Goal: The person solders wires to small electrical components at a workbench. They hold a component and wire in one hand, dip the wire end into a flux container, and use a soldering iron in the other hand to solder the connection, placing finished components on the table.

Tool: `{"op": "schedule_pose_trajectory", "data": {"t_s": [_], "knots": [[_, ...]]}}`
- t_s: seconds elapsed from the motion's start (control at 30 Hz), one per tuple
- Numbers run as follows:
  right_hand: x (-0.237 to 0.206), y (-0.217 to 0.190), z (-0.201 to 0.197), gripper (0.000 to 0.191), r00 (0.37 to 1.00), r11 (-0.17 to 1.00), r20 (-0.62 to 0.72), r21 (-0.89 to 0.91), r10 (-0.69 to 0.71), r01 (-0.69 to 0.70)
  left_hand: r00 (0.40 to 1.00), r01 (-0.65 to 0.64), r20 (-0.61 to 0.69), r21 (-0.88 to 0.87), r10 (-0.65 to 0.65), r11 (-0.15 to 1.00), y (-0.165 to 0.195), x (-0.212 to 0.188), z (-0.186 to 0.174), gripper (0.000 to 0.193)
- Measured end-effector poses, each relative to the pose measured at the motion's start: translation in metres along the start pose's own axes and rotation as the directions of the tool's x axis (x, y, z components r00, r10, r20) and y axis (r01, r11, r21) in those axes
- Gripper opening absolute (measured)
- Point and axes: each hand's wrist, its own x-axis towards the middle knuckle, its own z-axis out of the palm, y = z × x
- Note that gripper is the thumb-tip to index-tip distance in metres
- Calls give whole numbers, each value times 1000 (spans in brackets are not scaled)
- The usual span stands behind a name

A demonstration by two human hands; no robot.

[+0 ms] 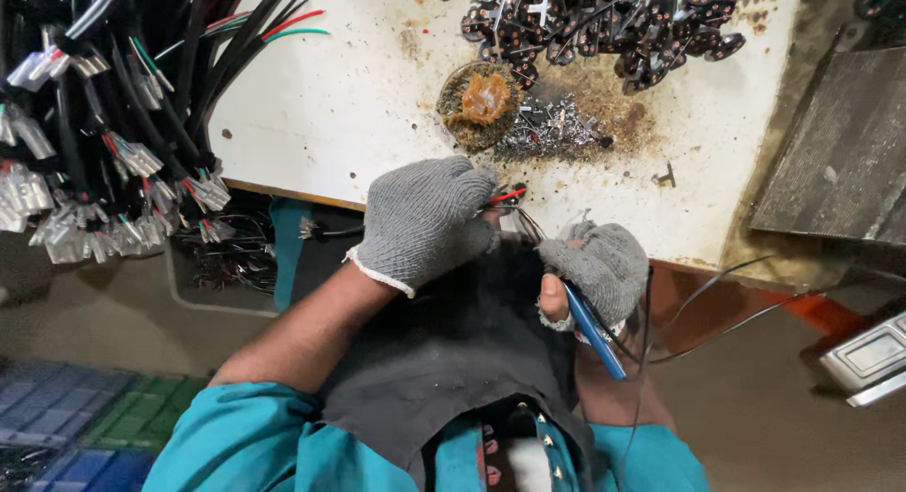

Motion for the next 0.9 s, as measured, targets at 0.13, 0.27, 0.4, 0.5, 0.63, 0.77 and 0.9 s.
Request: {"op": "schedule_pose_trajectory", "data": {"t_s": [0.13, 0.27, 0.4, 0.5, 0.63, 0.77, 0.9], "knots": [[0, 1, -2, 26, 999, 999, 31, -14, -31, 31, 1000, -3, -13, -4, 3, 1000, 0, 1, -1, 19], [3, 2, -1, 25, 997, 999, 73, -39, -18, 21, 1000, 7, -3, -23, -7, 1000, -3, 3, -2, 19], [5, 6, 2, 20, 974, 987, 190, -80, -125, 143, 1000, 9, 9, -35, -8, 999, -8, 5, -2, 19], [5, 11, 1, 24, 951, 974, 261, -103, -169, 201, 1000, 11, -5, -44, -11, 999, -7, 5, -2, 19], [4, 12, 2, 17, 963, 973, 178, -80, -200, 217, 1000, 2, 19, -30, -1, 1000, -6, 4, -2, 20], [6, 4, 3, 23, 987, 994, 132, -55, -87, 95, 1000, -8, -4, -34, 8, 999, -6, 2, -3, 21], [7, 0, -5, 22, 968, 994, 231, -27, -94, 103, 1000, -13, 2, -30, 13, 999, -7, 1, -3, 21]]}}
